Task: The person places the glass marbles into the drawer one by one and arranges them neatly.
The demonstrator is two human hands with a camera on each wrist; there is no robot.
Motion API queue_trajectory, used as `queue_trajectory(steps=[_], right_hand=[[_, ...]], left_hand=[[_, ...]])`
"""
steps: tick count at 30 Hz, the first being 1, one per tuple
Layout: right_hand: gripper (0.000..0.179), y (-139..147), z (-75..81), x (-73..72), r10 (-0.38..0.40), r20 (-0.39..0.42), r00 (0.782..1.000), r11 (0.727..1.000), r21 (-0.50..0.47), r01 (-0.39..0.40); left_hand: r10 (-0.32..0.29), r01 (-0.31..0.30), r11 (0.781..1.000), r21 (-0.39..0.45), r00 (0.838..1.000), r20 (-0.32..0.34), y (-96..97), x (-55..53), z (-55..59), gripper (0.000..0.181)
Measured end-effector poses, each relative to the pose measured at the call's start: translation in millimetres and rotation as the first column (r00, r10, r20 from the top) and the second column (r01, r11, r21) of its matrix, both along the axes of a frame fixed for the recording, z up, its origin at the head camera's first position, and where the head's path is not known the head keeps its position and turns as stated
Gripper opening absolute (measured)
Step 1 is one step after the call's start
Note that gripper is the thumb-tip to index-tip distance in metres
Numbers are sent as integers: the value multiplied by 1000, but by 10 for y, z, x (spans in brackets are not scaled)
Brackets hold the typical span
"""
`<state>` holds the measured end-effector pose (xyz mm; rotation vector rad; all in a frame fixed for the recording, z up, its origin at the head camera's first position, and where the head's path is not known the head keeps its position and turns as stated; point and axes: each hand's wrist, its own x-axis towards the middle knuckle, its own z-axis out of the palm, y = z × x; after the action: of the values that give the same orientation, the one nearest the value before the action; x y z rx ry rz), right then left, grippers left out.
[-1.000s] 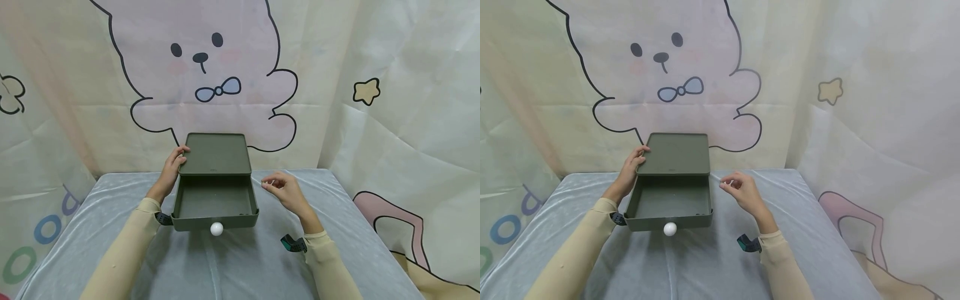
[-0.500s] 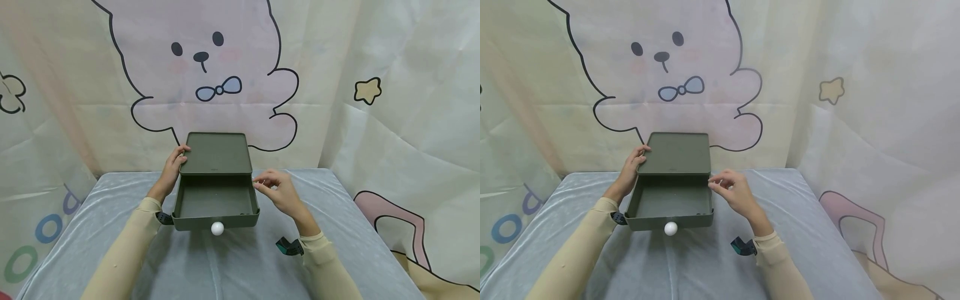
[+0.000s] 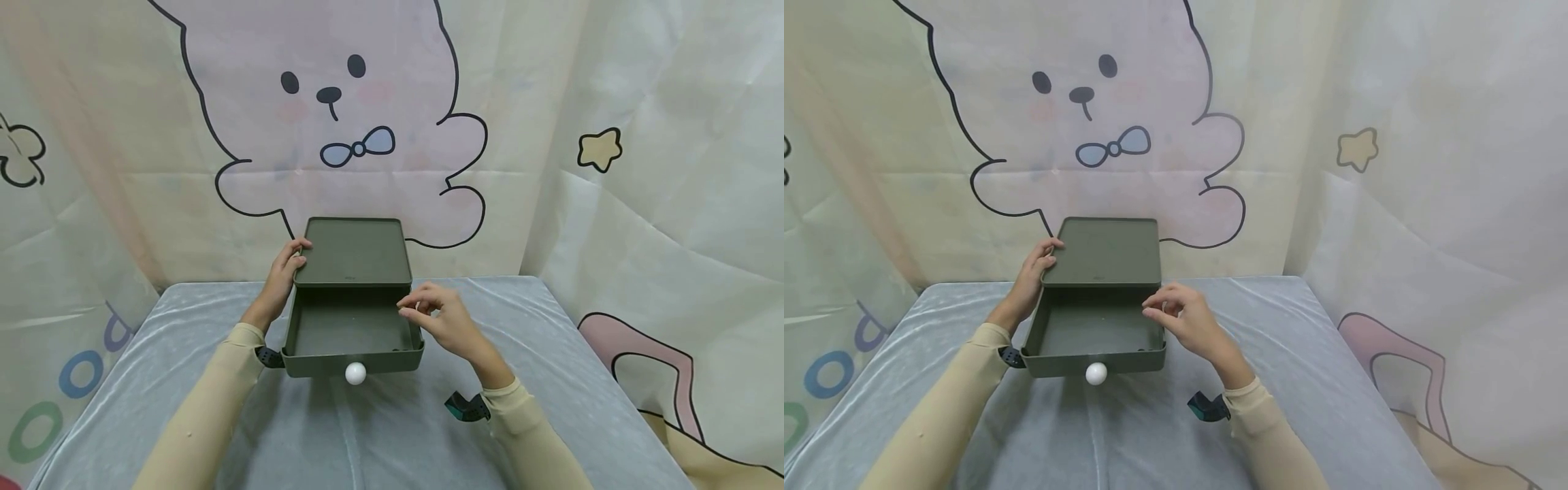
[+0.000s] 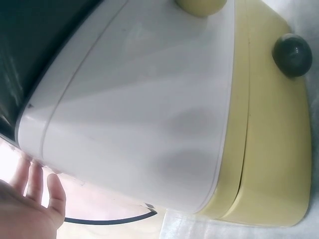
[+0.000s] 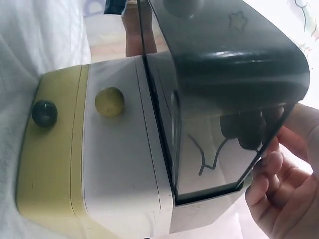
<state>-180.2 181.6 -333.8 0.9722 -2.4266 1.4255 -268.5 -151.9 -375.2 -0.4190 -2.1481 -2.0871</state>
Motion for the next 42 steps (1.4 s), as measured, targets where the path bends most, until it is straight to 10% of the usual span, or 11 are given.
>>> queue_trajectory(steps=[31,42], right_hand=[[15,-26,51,17,67,69,995,994,86,-73],[18,158,148,2,-15,57,998,999,49,12]], left_hand=[[2,-2,1000,-3,1000,10,10,16,26,36],[2,-2,1000,-17,1000,5,15,40,54,35]])
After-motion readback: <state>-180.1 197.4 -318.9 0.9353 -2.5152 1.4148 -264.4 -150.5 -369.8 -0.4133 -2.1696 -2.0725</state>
